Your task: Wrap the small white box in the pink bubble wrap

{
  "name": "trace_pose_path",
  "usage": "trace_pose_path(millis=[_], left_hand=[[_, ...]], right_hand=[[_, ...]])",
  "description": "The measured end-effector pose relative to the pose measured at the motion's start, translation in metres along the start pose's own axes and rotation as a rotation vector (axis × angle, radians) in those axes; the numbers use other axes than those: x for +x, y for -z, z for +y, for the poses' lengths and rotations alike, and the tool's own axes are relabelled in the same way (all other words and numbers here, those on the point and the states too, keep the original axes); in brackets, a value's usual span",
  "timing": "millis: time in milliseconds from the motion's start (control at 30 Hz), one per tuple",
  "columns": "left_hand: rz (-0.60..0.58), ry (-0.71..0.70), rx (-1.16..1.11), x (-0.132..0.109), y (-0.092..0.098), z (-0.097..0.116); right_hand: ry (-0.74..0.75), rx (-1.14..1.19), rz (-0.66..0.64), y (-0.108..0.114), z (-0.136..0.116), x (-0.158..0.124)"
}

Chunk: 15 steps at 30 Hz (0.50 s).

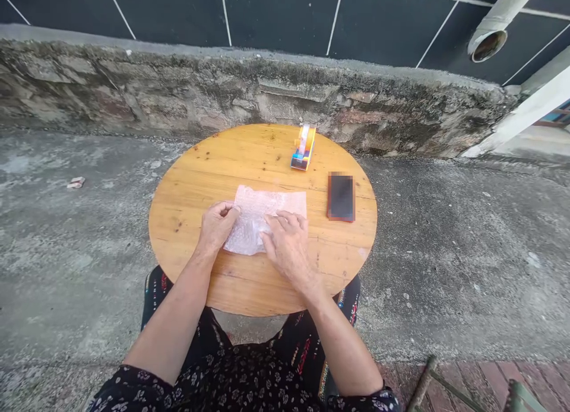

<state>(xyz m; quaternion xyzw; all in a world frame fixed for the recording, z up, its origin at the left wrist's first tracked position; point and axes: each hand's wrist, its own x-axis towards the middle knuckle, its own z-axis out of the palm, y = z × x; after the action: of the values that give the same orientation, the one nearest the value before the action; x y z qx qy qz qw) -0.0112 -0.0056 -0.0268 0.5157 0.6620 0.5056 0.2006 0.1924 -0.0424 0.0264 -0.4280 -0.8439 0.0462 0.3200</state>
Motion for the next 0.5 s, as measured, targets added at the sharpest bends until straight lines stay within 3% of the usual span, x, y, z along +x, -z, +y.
trace_pose_path(millis=[233,500], left_hand=[[-0.017,0.042,-0.053,0.002,0.003,-0.001],[-0.023,0.055,-0.097,0.001,0.005,0.004]], right_hand=[[0.088,0.096,0.046,0.014,-0.011,-0.009],[0.136,0.170,-0.248,0.035,-0.044,-0.068]])
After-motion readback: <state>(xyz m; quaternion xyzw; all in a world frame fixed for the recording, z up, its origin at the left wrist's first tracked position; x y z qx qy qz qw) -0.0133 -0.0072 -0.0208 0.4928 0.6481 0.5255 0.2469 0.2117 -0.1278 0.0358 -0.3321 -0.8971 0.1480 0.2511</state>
